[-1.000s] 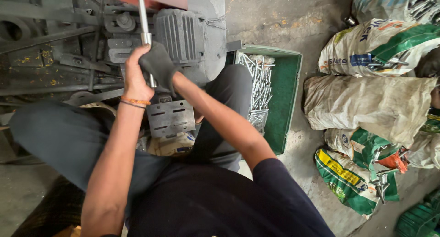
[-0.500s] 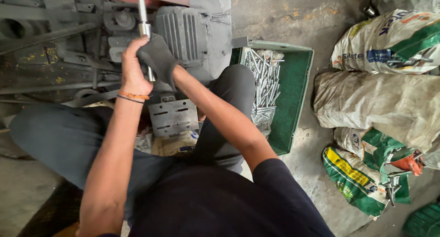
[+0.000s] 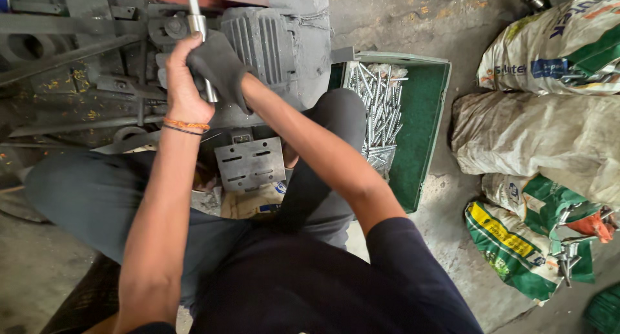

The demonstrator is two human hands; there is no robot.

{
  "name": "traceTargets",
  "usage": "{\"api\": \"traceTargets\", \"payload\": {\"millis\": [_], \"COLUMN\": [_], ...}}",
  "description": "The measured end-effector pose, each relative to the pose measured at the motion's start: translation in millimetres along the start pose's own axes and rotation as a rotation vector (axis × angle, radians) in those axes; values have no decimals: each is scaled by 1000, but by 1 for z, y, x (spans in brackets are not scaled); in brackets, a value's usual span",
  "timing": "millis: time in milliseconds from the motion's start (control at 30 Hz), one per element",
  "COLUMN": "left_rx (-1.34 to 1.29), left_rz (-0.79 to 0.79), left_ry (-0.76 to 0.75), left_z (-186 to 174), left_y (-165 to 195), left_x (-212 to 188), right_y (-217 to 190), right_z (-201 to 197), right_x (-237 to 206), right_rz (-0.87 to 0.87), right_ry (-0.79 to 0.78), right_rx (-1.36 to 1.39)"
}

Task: The person sits on the floor holding perforated metal tubes and presses them against a spinning bench grinder, rotating and repositioning each tube to grind and smooth its surface, then sets finished tubes aside and picks up more from a cardboard box.

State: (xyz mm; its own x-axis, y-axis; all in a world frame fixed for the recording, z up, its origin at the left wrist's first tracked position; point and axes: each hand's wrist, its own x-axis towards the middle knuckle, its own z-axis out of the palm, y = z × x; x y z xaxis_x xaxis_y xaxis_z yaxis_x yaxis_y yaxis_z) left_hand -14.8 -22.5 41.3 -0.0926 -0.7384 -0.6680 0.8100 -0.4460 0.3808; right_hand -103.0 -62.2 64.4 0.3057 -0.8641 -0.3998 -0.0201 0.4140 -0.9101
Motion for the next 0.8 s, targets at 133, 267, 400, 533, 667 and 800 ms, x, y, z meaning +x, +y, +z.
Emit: {"api": "traceTargets", "payload": {"millis": [133, 267, 400, 533, 667, 800], "left_rx": [64, 38, 74, 76, 76, 159], "left_rz": [53, 19, 46, 51, 89, 123], "left_ry": [69, 29, 18, 24, -52, 21], "left_z": [5, 5, 5, 10, 14, 18], "left_y": [6, 8, 12, 15, 19, 21], "left_x": [4, 13, 22, 27, 24, 25], "right_y": [2, 12, 11, 8, 7, 12], "right_z": [-4, -9, -12, -14, -16, -18], "right_x": [10, 24, 36, 38, 41, 45], "right_rz": [-109, -338, -786, -368, -546, -658], "right_ry": [-8, -13, 30, 4, -42, -70], "right_rx": [-56, -386, -885, -367, -520, -733]}}
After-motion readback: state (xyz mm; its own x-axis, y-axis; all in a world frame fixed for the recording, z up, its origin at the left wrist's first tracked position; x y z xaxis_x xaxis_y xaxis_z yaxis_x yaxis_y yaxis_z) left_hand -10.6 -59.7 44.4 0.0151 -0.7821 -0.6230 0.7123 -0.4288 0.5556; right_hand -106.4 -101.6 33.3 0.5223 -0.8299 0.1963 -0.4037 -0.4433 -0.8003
